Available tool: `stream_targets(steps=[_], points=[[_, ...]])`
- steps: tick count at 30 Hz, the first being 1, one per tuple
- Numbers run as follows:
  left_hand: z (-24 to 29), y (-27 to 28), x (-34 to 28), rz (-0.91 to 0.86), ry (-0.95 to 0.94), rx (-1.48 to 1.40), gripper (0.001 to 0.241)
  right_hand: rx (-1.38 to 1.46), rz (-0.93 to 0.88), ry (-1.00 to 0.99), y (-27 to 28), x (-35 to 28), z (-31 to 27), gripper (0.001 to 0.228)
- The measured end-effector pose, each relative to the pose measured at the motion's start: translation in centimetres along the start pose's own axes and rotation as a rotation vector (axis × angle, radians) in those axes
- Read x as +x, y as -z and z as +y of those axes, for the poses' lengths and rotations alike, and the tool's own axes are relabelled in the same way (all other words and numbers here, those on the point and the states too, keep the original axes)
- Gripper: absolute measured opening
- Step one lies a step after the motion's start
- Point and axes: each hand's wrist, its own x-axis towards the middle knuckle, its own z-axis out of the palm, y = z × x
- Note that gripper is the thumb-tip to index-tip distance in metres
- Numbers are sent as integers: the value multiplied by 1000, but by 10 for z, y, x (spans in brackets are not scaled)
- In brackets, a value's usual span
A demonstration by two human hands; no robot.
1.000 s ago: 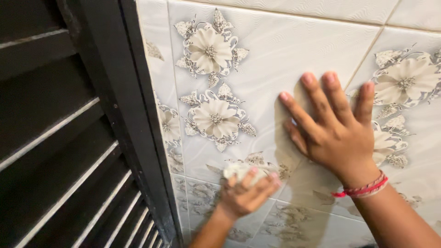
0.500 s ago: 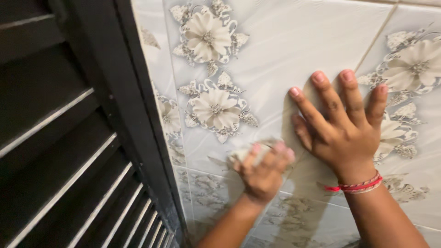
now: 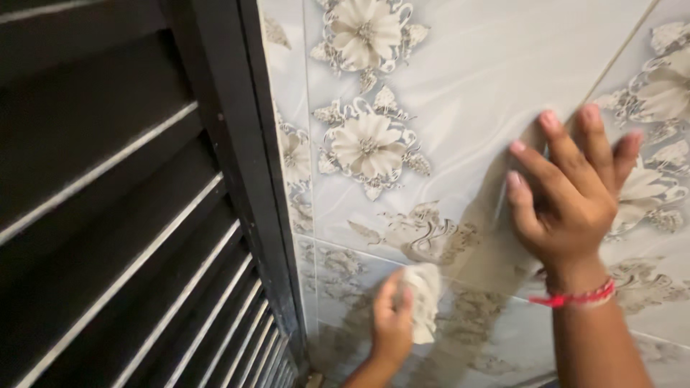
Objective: The person wipes wall tiles with a cloth and then cleans the slats of a door with the cloth.
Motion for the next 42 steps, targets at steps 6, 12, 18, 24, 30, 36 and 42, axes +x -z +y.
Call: stream_targets(steps=[6,12,18,24,30,36,42], points=[[42,48,-6,165,433,-936,63,960,22,-696,-8,-110,-75,24],[81,65,-22,-44,306,-697,50,1467,-378,-1072,-52,-199,-124,56],[84,75,-26,-92,359,-536,47,1664,-411,-995,-39,-188,-133,101],[79,78,-30,-160,297,-398,57,763,-441,-472,-17,-147,-137,41],[79,83,-23,-247,239,-277,67,794,-487,-469,-5,-139,-115,24],[91,93,-17,-528,305,-308,65,1069,-548,-1107,-7,-159,-102,15],[97,84,-20,-416,296,-396,72,842,-747,-557,5,-152,-99,35]])
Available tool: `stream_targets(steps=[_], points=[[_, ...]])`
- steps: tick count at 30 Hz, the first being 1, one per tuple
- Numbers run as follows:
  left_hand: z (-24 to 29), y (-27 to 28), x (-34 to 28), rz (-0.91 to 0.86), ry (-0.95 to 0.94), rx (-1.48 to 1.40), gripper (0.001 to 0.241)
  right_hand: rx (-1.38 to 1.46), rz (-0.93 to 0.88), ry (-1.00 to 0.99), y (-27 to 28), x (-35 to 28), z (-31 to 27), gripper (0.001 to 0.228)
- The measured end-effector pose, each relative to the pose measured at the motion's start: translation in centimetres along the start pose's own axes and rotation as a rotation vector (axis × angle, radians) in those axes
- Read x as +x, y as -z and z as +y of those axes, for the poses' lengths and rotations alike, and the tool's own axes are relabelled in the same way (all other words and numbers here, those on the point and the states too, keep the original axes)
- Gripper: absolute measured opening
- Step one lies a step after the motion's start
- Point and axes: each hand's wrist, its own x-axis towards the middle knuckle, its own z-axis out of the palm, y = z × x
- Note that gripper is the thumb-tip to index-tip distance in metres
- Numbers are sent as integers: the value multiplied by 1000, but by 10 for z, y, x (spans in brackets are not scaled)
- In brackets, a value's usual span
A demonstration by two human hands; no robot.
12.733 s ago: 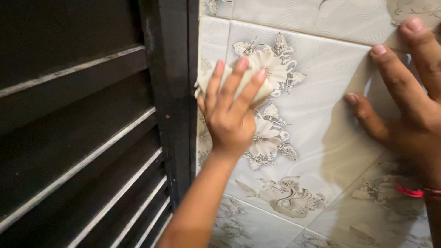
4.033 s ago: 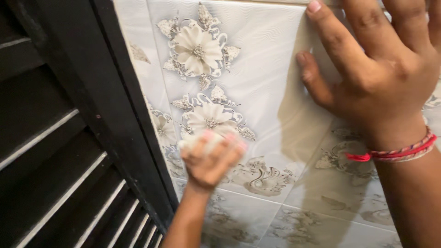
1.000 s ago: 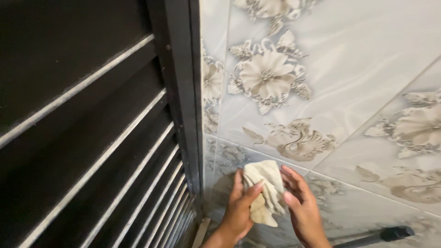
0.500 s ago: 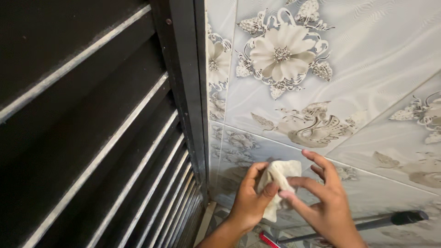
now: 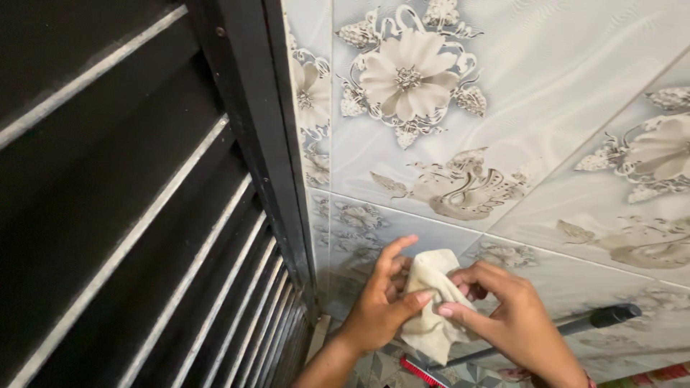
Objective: The person wipes wall tiles with a cloth and then cleans the slats of a door with the cloth.
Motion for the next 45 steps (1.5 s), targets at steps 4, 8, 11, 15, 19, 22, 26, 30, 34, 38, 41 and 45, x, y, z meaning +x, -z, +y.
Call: stream_targets(steps=[4,8,11,15,19,22,26,30,34,38,41,45], points=[[3,-2,-2,-95,-53,273,55,0,-38,-195,0,-5,-5,28],[7,1,0,-140,-27,398,43,367,3,-371,-2,-17,15,18],[6,1,4,-195,83,275,38,540,131,-239,-6,-21,36,13],[6,-2,5,-225,34,379,30,602,208,-273,-10,-26,47,13],[4,-4,5,-247,-65,610,29,556,267,-255,-9,-28,48,17],[-1,-4,6,-203,-154,603,31,532,186,-240,-2,-30,48,32],[-8,-4,7,-138,-158,612,34,176,47,-419,1,-34,47,35],[-9,-7,5,-111,-134,663,31,175,46,-131,13,-31,31,35],[-5,-12,3,-89,-267,567,24,-2,229,139,14,-28,18,33],[-2,-16,3,-27,-298,559,23,8,193,59,8,-30,22,42],[-2,-18,2,-29,-261,494,23,184,193,49,-1,-33,28,37],[0,-23,2,-7,-231,521,23,419,249,-112,-7,-37,27,20]])
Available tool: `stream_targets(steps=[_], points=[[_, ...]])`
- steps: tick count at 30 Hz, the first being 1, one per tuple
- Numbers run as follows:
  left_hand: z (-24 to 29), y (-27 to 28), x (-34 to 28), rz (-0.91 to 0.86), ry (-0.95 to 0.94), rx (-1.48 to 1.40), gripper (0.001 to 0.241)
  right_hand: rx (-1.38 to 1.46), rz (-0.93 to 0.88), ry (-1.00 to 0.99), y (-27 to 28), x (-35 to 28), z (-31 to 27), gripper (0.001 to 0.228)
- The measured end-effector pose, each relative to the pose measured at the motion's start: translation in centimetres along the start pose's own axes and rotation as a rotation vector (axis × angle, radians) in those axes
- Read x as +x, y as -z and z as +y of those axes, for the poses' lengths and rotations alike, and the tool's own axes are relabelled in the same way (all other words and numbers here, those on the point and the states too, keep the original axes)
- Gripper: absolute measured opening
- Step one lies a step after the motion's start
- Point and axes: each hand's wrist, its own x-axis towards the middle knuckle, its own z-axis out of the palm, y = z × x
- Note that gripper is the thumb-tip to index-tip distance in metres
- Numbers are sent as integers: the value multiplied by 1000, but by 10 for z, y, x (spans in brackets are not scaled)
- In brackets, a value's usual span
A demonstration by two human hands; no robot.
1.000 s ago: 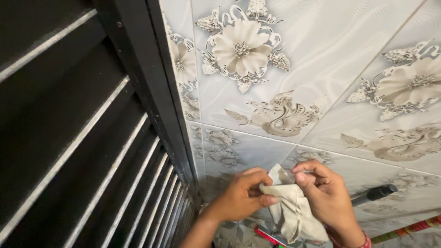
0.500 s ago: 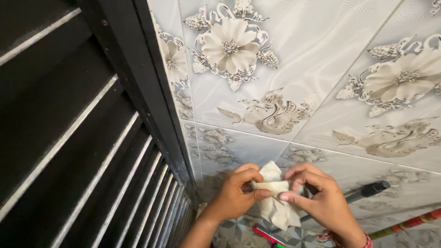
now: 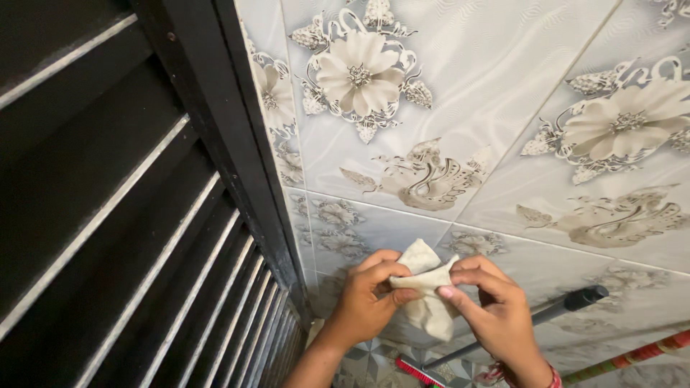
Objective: The person wipes wall tiles with a cloth and then cleans the slats of a door with the cloth.
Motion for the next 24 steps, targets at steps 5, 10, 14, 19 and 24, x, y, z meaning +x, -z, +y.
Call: stream_targets(steps=[5,10,14,19,24], points=[[9,-1,1,-49,-223,332,32,-344,94,467,-4,-1,-14,11],[12,-3,0,-137,-115,252,31,-326,68,402,-5,-1,-8,11],[-3,-5,-7,-152,50,-37,24,-373,44,334,1,-1,1,17],[-23,-11,-14,-105,131,-392,30,22,-58,75,10,8,13,42],[-22,-15,-14,-30,175,-322,47,597,-420,-250,0,-6,28,68]])
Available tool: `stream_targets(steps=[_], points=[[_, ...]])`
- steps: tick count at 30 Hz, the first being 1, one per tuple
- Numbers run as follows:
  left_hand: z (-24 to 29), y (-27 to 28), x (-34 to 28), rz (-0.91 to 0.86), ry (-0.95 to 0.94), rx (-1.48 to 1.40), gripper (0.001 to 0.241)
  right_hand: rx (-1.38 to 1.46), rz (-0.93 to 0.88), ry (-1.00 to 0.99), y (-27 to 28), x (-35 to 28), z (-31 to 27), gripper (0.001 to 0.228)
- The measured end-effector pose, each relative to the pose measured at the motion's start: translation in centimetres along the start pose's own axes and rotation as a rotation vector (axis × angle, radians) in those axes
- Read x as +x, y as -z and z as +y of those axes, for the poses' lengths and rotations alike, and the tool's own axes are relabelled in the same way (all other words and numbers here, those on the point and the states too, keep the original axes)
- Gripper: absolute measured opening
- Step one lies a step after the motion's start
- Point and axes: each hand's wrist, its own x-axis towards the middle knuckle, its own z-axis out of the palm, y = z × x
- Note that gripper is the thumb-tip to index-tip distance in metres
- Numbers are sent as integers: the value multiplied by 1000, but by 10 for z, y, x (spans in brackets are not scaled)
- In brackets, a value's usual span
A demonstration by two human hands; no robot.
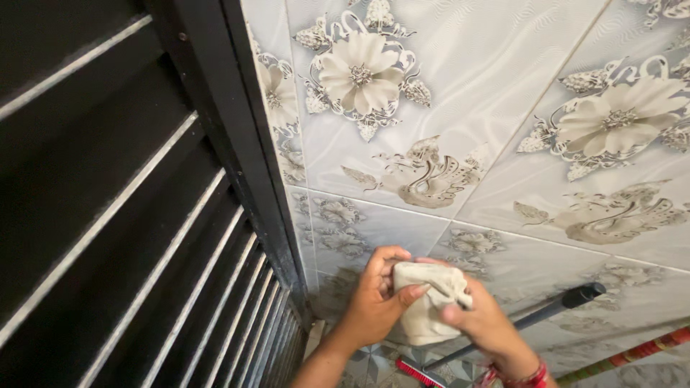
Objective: The person wipes wall tiles with a cloth and then cleans the slats of a door with the cloth.
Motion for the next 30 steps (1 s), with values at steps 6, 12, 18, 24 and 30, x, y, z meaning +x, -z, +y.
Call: stream_targets(steps=[6,12,18,24,30], points=[[-15,0,0,204,-105,69,54,133,385,-38,-16,5,44,46],[-15,25,-8,138,-73,10,73,191,523,2,-24,15,43,37],[-23,16,1,320,252,-650,55,-751,508,400,-38,54,15,56],[25,32,55,922,-506,193,57,-1520,824,1117,7,68,-36,64],[35,87,146,1015,-907,1402,71,-1861,991,833,70,105,-22,73]])
